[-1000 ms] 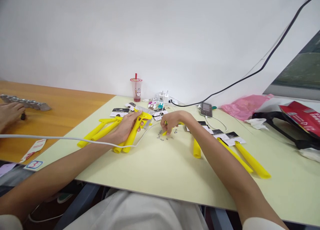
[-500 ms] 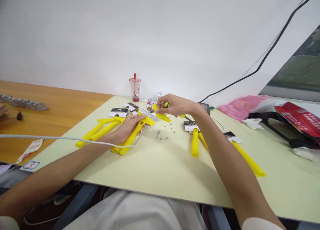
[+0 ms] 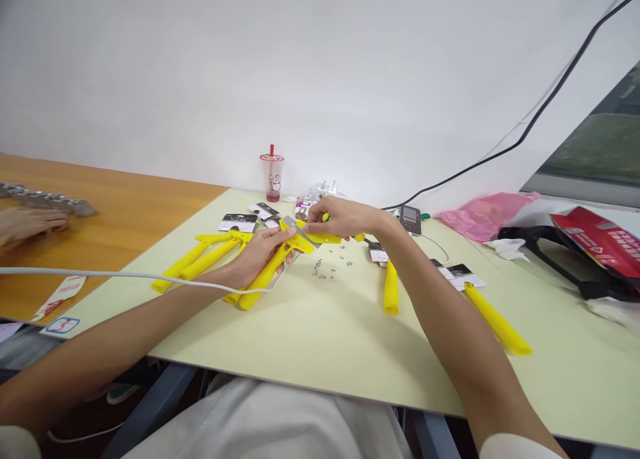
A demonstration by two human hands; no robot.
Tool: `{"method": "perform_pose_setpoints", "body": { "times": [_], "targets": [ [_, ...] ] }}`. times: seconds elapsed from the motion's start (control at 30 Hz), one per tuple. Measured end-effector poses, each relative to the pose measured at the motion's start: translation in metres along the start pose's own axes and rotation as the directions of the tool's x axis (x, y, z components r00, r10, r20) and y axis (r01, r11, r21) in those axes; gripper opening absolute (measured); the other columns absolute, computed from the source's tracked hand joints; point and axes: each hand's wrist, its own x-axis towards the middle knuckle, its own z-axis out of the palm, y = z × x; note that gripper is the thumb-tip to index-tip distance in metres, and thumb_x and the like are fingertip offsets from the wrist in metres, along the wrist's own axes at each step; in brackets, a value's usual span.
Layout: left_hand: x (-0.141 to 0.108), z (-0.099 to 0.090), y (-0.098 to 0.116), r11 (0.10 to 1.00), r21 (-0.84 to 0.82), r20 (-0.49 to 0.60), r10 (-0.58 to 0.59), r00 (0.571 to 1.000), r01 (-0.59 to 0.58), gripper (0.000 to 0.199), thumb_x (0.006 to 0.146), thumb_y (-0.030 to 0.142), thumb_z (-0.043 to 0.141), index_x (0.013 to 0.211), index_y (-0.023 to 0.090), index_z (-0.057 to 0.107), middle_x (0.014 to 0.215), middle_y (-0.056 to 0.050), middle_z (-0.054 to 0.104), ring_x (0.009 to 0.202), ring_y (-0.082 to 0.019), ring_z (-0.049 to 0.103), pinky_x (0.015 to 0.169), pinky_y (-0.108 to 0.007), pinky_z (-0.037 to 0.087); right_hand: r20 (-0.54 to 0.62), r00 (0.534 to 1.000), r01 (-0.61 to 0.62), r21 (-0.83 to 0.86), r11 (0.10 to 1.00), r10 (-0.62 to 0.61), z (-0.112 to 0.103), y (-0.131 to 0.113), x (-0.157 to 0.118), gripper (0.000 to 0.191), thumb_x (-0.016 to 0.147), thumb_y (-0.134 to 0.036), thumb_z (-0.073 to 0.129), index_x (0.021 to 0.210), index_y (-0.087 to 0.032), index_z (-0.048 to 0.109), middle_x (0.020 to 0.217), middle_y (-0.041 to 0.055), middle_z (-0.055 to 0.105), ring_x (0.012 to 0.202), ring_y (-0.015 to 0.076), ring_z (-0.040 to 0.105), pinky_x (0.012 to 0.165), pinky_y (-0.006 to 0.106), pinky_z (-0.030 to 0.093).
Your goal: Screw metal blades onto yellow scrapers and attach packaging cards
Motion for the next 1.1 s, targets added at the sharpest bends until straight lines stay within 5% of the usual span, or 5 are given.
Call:
{"method": "perform_pose_setpoints", "body": {
  "times": [0.23, 0.73, 1.1],
  "targets": [
    [0.0, 0.001, 0.001, 1.0, -0.012, -0.02, 0.004, 1.0, -0.004, 0.039, 0.091, 0.05, 0.088, 0.094, 0.017, 0.069, 0.076, -0.005, 0.072, 0.055, -0.013, 0.062, 0.043, -0.022, 0.049, 0.007, 0.997, -0.078, -0.033, 0.996, 0.079, -0.003, -0.007, -0.004, 0.041, 0.097, -0.062, 0.073, 0.105, -0.022, 0.068, 0.101, 0.007, 0.074, 0.065, 0.0158, 0.06, 0.054, 0.03, 0.043],
    [-0.001, 0.003, 0.003, 1.0, -0.014, -0.031, -0.001, 1.0, 0.0, 0.034, 0.093, 0.047, 0.085, 0.092, 0.015, 0.072, 0.075, -0.007, 0.073, 0.055, -0.013, 0.061, 0.045, -0.023, 0.051, 0.022, 0.999, 0.048, -0.101, 0.994, -0.046, 0.001, 0.005, 0.005, 0.038, 0.102, -0.058, 0.065, 0.095, -0.022, 0.074, 0.089, 0.0043, 0.072, 0.069, 0.0169, 0.057, 0.065, 0.031, 0.04],
    [0.0, 0.003, 0.0, 1.0, -0.004, -0.064, 0.012, 0.998, -0.012, 0.033, 0.091, 0.045, 0.087, 0.09, 0.015, 0.073, 0.076, -0.008, 0.075, 0.053, -0.013, 0.062, 0.043, -0.024, 0.051, -0.046, 0.998, 0.034, -0.025, 0.999, -0.035, 0.006, -0.01, 0.002, 0.046, 0.1, -0.063, 0.07, 0.08, -0.022, 0.063, 0.073, 0.0, 0.065, 0.057, 0.015, 0.06, 0.055, 0.03, 0.041]
  ]
}}
